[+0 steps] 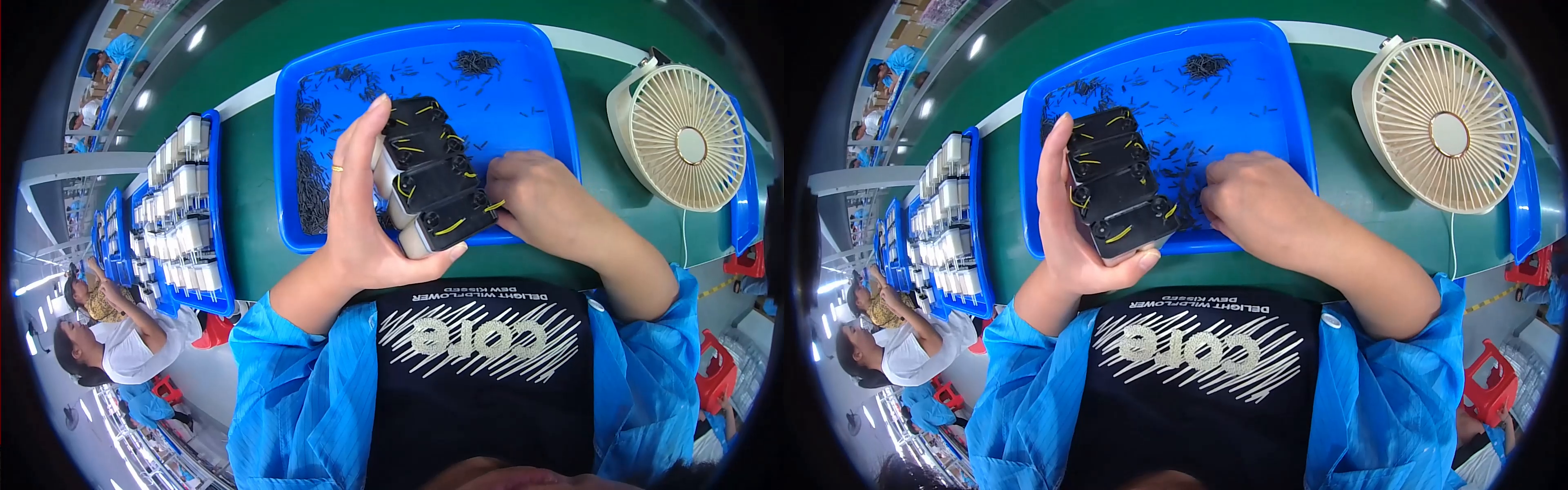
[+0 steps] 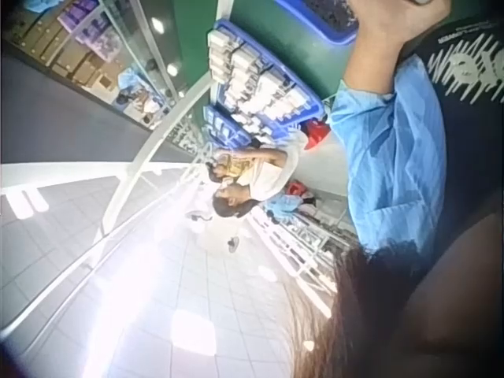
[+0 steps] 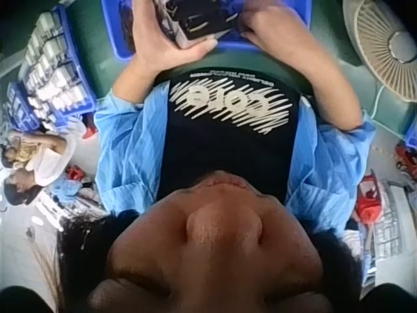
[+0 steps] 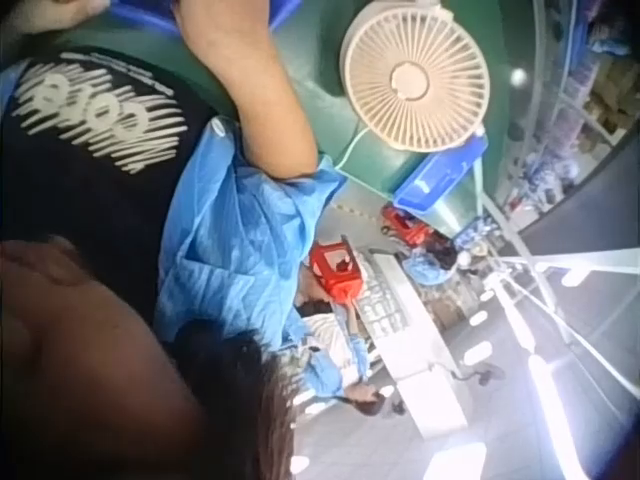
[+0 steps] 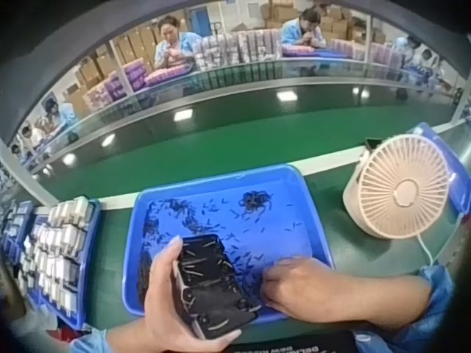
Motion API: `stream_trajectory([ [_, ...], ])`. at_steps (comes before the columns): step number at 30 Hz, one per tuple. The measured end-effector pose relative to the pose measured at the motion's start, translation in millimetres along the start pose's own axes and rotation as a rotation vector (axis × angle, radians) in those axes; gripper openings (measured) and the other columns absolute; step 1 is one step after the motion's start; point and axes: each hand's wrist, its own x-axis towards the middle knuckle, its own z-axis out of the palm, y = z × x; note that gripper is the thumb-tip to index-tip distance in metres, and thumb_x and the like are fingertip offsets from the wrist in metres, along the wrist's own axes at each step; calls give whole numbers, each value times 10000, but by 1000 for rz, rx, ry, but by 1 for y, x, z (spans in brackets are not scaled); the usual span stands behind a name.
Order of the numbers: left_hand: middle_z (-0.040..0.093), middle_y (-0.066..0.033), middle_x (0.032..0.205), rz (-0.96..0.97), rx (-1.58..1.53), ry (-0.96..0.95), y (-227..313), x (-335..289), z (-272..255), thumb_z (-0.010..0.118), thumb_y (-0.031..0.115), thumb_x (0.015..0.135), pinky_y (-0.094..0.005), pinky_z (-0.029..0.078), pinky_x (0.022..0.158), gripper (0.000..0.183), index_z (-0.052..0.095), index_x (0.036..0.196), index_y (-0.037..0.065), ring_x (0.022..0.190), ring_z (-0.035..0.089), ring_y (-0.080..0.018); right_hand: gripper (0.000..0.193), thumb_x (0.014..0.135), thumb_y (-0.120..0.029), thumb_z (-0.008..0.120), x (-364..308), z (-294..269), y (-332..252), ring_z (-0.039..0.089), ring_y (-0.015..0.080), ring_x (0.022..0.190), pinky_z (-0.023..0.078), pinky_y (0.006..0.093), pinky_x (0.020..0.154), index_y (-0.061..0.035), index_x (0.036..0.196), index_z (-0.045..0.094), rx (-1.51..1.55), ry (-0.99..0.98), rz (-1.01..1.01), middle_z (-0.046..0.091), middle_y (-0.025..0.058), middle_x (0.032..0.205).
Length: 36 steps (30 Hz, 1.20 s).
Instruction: The person inserts small metal pins into white plastic housings by hand, working at a factory workstation.
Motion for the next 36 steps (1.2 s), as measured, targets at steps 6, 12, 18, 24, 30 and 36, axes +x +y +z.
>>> stream_trajectory([
  [6, 344, -243, 1399, -25, 6, -10, -2, -2, 0, 841, 327, 543, -443, 307, 1054, 1123, 246, 1408, -72, 1276, 365, -373, 79, 723, -85, 631, 5, -4, -4, 611, 297, 755, 504, 398, 655, -26, 775, 626, -43, 22, 30, 583, 119, 779],
  [12, 343, -242, 1405, -84, 9, -25, 3, 0, 0, 841, 332, 549, -449, 308, 1055, 1117, 249, 1410, -64, 1276, 367, -377, 189, 689, -47, 667, 1, -14, 1, 617, 304, 748, 496, 399, 648, -27, 872, 623, 19, -3, 104, 598, 111, 826],
  [18, 345, -238, 1405, -77, 11, -31, 0, 0, 1, 844, 320, 543, -452, 313, 1053, 1119, 250, 1414, -54, 1272, 370, -377, 128, 708, -56, 672, 0, -11, 5, 615, 306, 722, 495, 400, 622, -29, 824, 627, -25, -141, 65, 598, 110, 812],
  [24, 350, -235, 1397, -86, 23, -44, 2, 1, 0, 843, 309, 540, -450, 320, 1051, 1116, 249, 1416, -47, 1270, 371, -376, 96, 683, -15, 679, 7, -16, 3, 624, 254, 663, 505, 351, 583, -29, 747, 609, 48, 125, 47, 610, 90, 758],
  [30, 367, -236, 1371, -71, 29, -57, 2, 2, 0, 839, 297, 546, -452, 333, 1044, 1104, 247, 1417, -35, 1258, 380, -372, 104, 680, -13, 682, 9, -14, 3, 625, 233, 608, 498, 323, 541, -42, 738, 601, 212, 392, 35, 639, 80, 744],
  [36, 374, -233, 1365, -107, 23, -56, 1, 2, 2, 844, 283, 535, -454, 345, 1031, 1112, 245, 1422, -22, 1244, 388, -379, 107, 706, 0, 698, 12, -16, 0, 628, 179, 595, 505, 275, 531, -44, 774, 626, 213, 519, 64, 667, 60, 783],
])
